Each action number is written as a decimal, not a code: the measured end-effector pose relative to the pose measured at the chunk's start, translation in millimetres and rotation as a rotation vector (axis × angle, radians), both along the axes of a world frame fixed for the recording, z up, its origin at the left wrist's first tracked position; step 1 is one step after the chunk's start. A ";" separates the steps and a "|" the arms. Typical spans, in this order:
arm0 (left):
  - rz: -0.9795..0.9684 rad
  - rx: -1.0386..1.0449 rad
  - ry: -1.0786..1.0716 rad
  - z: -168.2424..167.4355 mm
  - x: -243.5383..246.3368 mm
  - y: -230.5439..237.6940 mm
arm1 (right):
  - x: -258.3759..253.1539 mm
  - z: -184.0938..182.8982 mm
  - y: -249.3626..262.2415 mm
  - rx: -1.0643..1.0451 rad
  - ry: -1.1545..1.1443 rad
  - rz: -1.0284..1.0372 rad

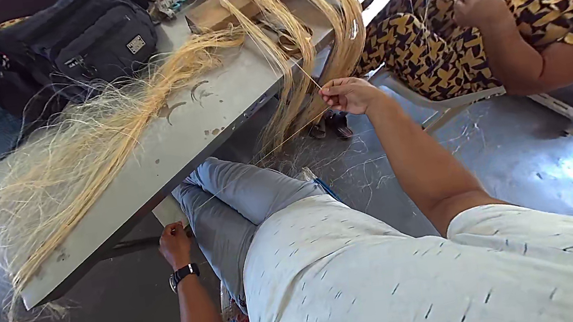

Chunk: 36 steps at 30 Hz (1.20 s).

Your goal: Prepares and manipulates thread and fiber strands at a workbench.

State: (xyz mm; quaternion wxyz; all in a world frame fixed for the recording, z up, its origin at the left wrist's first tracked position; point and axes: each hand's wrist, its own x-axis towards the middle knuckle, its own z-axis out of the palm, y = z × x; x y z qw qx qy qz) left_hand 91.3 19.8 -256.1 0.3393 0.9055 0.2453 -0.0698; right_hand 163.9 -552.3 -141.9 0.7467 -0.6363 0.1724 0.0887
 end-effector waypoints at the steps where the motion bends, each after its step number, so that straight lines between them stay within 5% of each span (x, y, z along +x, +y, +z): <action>1: 0.028 0.016 -0.007 -2.5 -3.9 0.7 | -4.0 -5.5 -4.5 -0.010 0.013 -0.015; 8: 0.138 -0.003 -0.039 -4.1 -25.1 11.3 | -38.9 -65.2 -31.3 -0.070 0.133 -0.012; 16: -0.189 -0.061 -0.123 30.8 -4.7 -61.2 | -106.4 -153.3 -27.5 -0.186 0.519 0.233; 21: -0.419 0.025 -0.184 8.4 -9.7 -104.9 | -125.7 -138.5 -31.5 -0.371 0.736 0.283; 28: -0.427 0.102 -0.183 -3.2 -10.6 -107.3 | -111.8 -130.6 -40.0 -1.040 0.766 0.650; 33: -0.444 0.142 -0.176 -4.0 -12.5 -108.7 | -51.6 -81.2 -23.7 -0.973 0.358 0.169; 36: -0.438 0.130 -0.165 -4.4 -11.6 -107.4 | 1.4 -1.2 8.7 -0.865 0.045 -0.043</action>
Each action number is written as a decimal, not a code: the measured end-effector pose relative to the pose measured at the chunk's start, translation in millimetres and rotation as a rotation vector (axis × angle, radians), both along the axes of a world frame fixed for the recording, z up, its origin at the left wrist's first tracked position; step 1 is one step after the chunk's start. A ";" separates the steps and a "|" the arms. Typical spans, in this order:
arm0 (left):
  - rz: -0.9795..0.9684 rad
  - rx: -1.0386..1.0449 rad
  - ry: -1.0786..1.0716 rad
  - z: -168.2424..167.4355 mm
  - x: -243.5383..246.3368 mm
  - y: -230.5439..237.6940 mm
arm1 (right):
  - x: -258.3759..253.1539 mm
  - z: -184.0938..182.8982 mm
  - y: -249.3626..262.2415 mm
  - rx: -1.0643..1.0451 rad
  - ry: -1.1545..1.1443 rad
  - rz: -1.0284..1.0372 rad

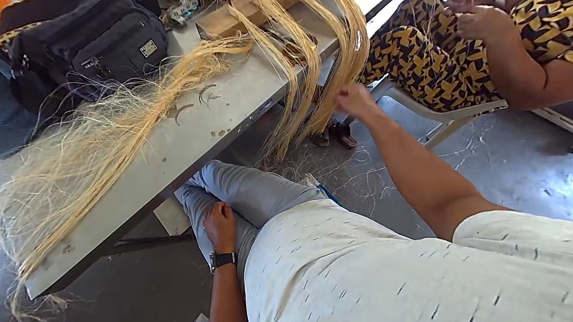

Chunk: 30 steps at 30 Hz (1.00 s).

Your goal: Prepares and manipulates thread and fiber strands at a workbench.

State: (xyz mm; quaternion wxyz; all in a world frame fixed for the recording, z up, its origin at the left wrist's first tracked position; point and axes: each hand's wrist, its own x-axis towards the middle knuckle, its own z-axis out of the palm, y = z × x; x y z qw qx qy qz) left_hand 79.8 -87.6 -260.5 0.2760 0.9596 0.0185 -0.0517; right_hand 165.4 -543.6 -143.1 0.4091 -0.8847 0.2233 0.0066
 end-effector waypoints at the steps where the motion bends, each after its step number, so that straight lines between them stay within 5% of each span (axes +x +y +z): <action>1: -0.001 0.000 0.008 0.2 0.0 -0.2 | 14.7 31.7 15.1 0.035 -0.102 0.015; 6: 0.012 0.009 -0.005 -0.7 -0.5 -1.1 | 89.1 124.7 71.7 -0.153 -0.363 0.185; 16: 0.019 -0.036 -0.023 -2.3 -4.0 6.7 | 143.4 115.3 134.8 -0.568 -0.033 0.123; 23: 0.030 -0.060 -0.021 -5.9 -4.0 10.0 | 150.8 149.7 75.7 -0.435 -0.078 0.043; 30: 0.029 -0.086 -0.001 -1.2 -2.6 8.5 | 108.4 138.8 58.7 -0.199 0.021 0.157</action>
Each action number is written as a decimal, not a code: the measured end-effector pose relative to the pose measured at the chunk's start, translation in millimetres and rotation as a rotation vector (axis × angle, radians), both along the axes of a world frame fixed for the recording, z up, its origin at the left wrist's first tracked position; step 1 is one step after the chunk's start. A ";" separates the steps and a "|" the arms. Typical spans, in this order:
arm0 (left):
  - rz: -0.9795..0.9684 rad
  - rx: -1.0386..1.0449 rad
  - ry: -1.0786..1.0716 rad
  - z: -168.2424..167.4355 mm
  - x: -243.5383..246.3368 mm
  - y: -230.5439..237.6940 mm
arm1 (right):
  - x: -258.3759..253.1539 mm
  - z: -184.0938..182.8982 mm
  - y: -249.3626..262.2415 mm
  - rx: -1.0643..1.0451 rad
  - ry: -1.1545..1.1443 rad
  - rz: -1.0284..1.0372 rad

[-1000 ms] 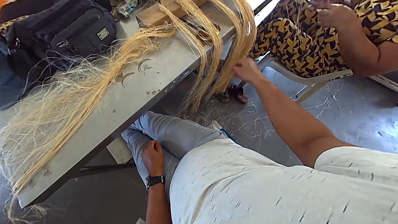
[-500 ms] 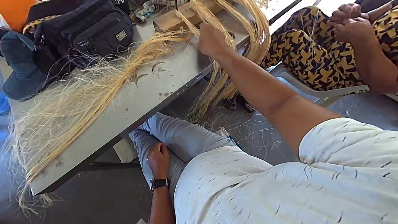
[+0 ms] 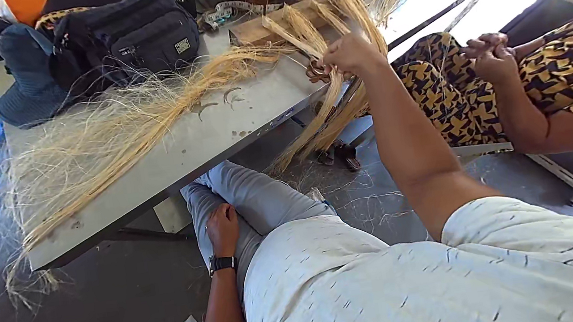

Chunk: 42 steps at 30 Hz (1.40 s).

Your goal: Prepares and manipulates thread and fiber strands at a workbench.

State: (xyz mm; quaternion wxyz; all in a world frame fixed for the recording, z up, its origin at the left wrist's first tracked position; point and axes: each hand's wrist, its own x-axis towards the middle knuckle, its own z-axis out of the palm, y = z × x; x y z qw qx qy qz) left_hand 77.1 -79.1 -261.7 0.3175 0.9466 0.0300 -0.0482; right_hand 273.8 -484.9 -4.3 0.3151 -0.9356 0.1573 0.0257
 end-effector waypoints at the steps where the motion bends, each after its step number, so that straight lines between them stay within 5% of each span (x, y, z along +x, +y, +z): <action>1: -0.008 -0.006 0.005 1.0 0.2 -0.2 | -6.5 -3.7 -2.0 0.057 0.014 -0.004; 5: -0.037 -0.018 0.006 1.5 1.8 -2.1 | -28.8 -8.4 -18.9 0.241 0.028 -0.025; 14: -0.042 0.005 -0.002 0.3 3.4 -4.3 | -60.1 -7.3 -46.0 0.257 0.005 0.106; 21: -0.053 0.021 0.011 1.1 3.2 -3.3 | -85.1 -101.3 -21.1 0.336 0.279 0.265; 25: -0.044 0.016 0.010 0.4 3.1 -3.8 | -105.6 -192.2 -22.2 0.461 0.400 0.136; 30: -0.051 0.026 0.012 -1.2 3.5 -1.6 | -159.0 -295.4 -41.1 0.377 0.615 -0.012; 35: -0.052 0.040 0.047 0.6 5.2 -1.8 | -214.8 -321.7 -59.9 0.324 0.819 -0.176; 42: -0.040 0.045 0.028 -2.1 4.6 -4.3 | -229.5 -320.6 -76.2 0.043 0.884 0.020</action>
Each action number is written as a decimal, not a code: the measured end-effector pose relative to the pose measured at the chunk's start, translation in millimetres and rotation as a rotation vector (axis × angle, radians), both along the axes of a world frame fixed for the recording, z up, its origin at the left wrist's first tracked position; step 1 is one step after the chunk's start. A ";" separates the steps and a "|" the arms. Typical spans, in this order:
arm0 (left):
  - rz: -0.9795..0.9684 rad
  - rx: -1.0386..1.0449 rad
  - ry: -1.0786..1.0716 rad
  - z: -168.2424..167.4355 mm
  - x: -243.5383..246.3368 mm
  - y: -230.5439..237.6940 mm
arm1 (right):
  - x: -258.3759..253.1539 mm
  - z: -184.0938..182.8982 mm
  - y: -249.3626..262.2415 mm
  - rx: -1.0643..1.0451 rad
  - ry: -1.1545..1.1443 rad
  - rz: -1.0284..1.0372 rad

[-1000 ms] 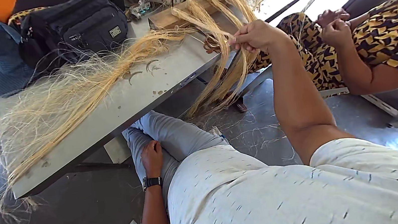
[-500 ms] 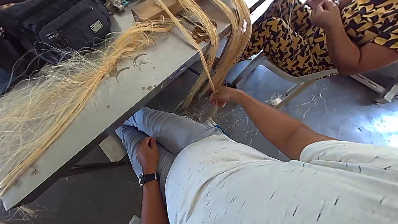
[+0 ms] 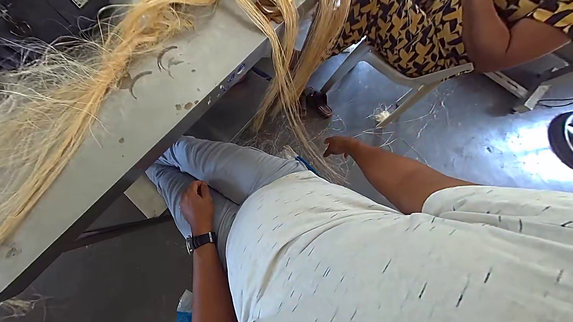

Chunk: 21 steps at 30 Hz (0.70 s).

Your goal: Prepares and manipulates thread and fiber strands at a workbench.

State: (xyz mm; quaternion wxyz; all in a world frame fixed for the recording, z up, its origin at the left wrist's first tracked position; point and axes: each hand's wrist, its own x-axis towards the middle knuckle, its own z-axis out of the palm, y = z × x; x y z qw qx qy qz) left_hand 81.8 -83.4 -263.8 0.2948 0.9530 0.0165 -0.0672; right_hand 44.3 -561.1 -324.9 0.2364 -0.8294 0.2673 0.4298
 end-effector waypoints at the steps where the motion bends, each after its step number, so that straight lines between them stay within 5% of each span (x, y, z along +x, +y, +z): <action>1: 0.001 0.003 -0.001 0.3 0.2 -0.4 | 2.6 -1.5 -0.6 0.001 -0.007 0.004; 6: -0.001 0.023 0.006 1.0 1.4 0.3 | 24.7 -3.2 11.8 0.073 -0.035 0.010; 10: -0.002 0.013 0.001 -1.5 2.2 1.3 | 50.9 12.5 25.9 0.111 -0.418 -0.104; 18: 0.004 0.001 0.001 -2.7 2.2 1.3 | 129.1 159.2 87.1 -0.045 -1.168 -0.104; 21: -0.001 0.000 0.007 0.1 1.6 1.0 | 139.0 191.7 110.7 -0.053 -1.229 -0.177</action>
